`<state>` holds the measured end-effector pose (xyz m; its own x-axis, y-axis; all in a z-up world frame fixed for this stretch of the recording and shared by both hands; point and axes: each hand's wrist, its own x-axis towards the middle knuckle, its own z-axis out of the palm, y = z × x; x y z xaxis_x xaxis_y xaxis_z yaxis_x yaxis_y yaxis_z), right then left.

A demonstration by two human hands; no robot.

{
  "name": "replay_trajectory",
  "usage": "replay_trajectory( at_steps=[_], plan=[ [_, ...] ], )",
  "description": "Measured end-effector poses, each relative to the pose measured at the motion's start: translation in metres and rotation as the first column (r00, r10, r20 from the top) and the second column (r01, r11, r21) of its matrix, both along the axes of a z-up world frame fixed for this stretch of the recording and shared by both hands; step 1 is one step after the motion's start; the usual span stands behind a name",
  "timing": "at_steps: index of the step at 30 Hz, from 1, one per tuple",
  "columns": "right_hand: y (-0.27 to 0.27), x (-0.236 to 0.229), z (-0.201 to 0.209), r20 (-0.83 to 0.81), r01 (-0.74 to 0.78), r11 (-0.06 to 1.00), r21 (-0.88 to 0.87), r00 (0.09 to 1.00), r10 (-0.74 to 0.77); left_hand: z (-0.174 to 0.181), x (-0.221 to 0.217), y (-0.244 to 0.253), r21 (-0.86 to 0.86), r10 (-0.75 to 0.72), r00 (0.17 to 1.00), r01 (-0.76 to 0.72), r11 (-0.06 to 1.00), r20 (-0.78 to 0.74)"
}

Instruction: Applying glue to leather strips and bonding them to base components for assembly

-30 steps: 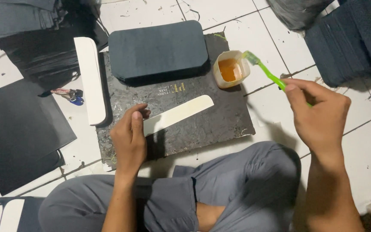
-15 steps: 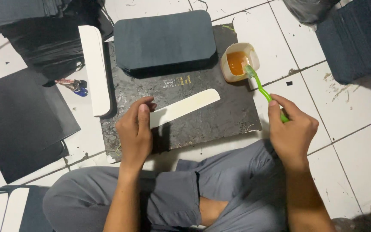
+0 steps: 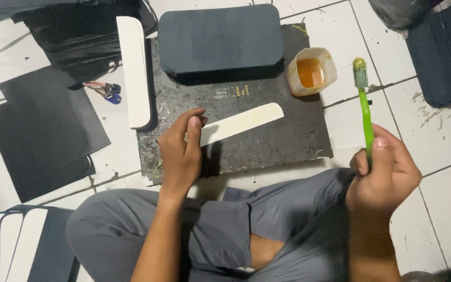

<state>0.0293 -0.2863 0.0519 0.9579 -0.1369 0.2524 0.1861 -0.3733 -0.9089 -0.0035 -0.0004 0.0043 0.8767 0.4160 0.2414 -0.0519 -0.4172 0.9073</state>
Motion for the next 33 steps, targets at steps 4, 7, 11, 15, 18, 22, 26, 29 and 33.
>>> replay_trajectory(
  at_steps=[4,7,11,15,18,22,26,29,33],
  plan=[
    [0.015,-0.008,-0.014,-0.021,-0.058,0.998,0.014,0.998,0.058,0.001,-0.001,0.001,0.004,0.006,1.0,-0.006,1.0,-0.002],
    [0.018,-0.01,-0.023,-0.096,-0.026,0.995,0.1,0.995,0.035,0.002,-0.001,0.002,-0.01,0.011,1.0,-0.011,1.0,-0.001],
    [0.01,-0.001,-0.02,0.069,-0.053,0.997,-0.054,0.996,0.057,0.001,-0.002,0.002,-0.024,0.0,1.0,0.0,1.0,0.0],
    [-0.001,0.019,-0.025,0.23,0.075,0.892,-0.445,0.973,0.033,0.003,-0.001,0.002,-0.023,0.006,1.0,-0.005,1.0,0.021],
    [0.0,0.015,-0.022,0.13,0.091,0.77,-0.632,0.991,-0.011,0.002,-0.001,0.002,-0.051,0.009,1.0,-0.009,0.999,0.006],
    [0.003,0.002,-0.014,0.175,0.046,0.875,-0.481,0.984,0.044,0.0,0.0,0.003,-0.015,0.004,1.0,-0.003,1.0,0.01],
    [-0.002,-0.004,-0.002,0.087,0.004,0.977,-0.211,0.996,0.015,0.003,0.0,0.002,-0.011,-0.002,1.0,0.002,1.0,0.013],
    [0.002,-0.009,0.01,-0.01,0.059,0.997,-0.058,0.998,-0.059,0.002,0.0,0.001,-0.008,0.0,1.0,0.0,1.0,0.017],
    [0.01,-0.017,0.018,-0.046,0.097,0.995,-0.027,0.994,-0.098,-0.005,0.0,0.003,0.019,0.001,1.0,-0.002,1.0,0.03]
  ],
)
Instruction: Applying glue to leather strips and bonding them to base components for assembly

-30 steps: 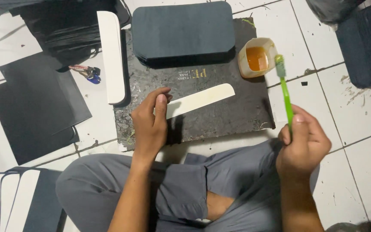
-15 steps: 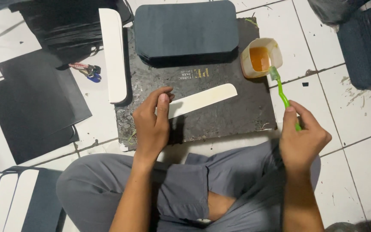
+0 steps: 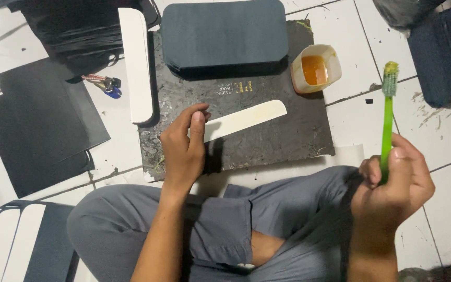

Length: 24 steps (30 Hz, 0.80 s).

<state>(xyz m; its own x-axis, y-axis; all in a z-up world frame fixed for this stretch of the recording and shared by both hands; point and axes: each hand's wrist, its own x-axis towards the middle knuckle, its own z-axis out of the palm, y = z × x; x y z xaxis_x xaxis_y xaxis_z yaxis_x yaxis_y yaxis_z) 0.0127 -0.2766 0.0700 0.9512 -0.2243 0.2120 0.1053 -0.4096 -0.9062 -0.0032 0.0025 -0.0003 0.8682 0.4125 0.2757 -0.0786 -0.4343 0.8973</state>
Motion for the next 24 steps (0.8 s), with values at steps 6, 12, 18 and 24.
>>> replay_trajectory(
  at_steps=[6,12,18,24],
  plan=[
    [0.028,-0.018,-0.052,-0.083,-0.073,0.997,0.012,0.994,0.074,-0.001,0.002,-0.001,-0.036,0.137,0.985,-0.134,0.99,0.101],
    [0.061,-0.032,-0.111,-0.023,-0.334,0.895,-0.297,0.939,0.343,-0.008,0.001,0.014,-0.202,0.344,0.92,-0.307,0.93,0.186],
    [0.074,-0.038,-0.107,0.155,-0.093,0.692,-0.716,0.945,0.287,0.001,-0.002,0.023,-0.469,0.445,0.877,-0.322,0.822,0.178],
    [0.077,-0.046,-0.122,0.278,0.112,0.621,-0.775,0.944,0.176,0.005,-0.008,0.035,-0.548,0.48,0.858,-0.317,0.774,0.182]
  ],
)
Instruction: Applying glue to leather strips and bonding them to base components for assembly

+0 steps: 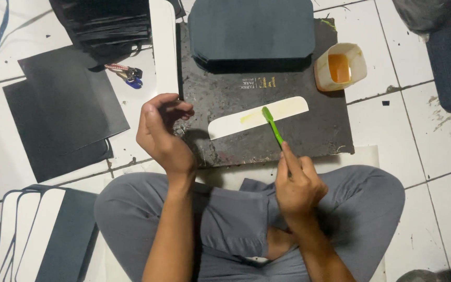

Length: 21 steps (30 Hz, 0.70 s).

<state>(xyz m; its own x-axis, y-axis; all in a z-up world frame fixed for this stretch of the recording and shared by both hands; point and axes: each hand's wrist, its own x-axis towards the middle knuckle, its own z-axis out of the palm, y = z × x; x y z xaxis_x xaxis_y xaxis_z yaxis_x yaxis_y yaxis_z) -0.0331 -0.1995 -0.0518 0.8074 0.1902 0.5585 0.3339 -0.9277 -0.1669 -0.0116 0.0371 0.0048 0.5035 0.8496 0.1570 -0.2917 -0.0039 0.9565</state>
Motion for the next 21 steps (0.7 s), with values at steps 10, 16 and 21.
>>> replay_trajectory(
  at_steps=[10,16,21],
  plan=[
    [0.064,-0.039,-0.003,-0.195,-0.183,0.94,0.288,0.95,0.245,0.011,-0.002,0.006,-0.075,0.068,0.997,-0.066,0.995,0.035],
    [0.047,-0.018,0.012,-0.077,-0.096,0.987,0.127,0.991,0.106,0.011,-0.002,0.01,-0.125,0.087,0.995,-0.079,0.989,0.054],
    [0.05,-0.023,-0.024,-0.084,-0.239,0.956,0.167,0.963,0.256,0.013,-0.003,0.011,-0.126,0.097,0.993,-0.089,0.988,0.061]
  ],
)
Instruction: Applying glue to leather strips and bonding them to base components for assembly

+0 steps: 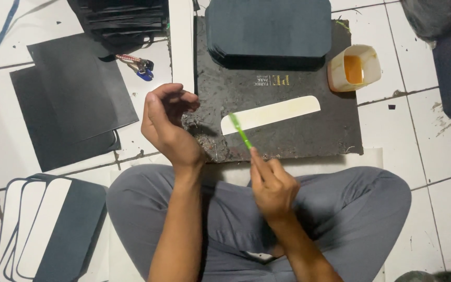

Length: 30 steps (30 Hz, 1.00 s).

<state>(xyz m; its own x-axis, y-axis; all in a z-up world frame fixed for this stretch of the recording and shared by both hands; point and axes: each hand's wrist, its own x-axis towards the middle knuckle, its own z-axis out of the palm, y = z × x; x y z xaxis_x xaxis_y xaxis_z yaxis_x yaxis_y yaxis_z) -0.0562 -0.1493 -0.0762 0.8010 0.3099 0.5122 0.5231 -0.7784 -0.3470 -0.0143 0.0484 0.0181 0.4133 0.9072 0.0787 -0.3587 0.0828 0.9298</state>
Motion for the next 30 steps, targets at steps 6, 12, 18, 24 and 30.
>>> replay_trajectory(
  at_steps=[6,12,18,24,30],
  plan=[
    [-0.006,0.002,0.033,-0.043,0.007,1.0,-0.015,0.999,-0.008,-0.002,0.0,0.002,-0.012,0.014,1.0,-0.013,1.0,0.014],
    [0.004,0.007,0.037,-0.132,-0.077,0.996,0.044,0.988,0.082,0.001,0.0,0.001,-0.021,0.018,1.0,-0.018,1.0,0.021],
    [-0.023,0.003,0.041,-0.06,0.03,0.997,-0.07,0.998,-0.035,-0.001,-0.001,0.002,-0.045,0.023,0.999,-0.021,0.999,0.028],
    [-0.011,0.0,0.039,-0.048,0.007,0.999,-0.038,0.999,-0.009,-0.003,0.0,0.002,-0.018,0.013,1.0,-0.013,1.0,0.014],
    [-0.033,-0.007,0.032,-0.05,0.076,0.985,-0.156,0.995,-0.085,-0.004,0.0,0.003,-0.064,0.017,0.999,-0.016,0.998,0.028]
  ],
)
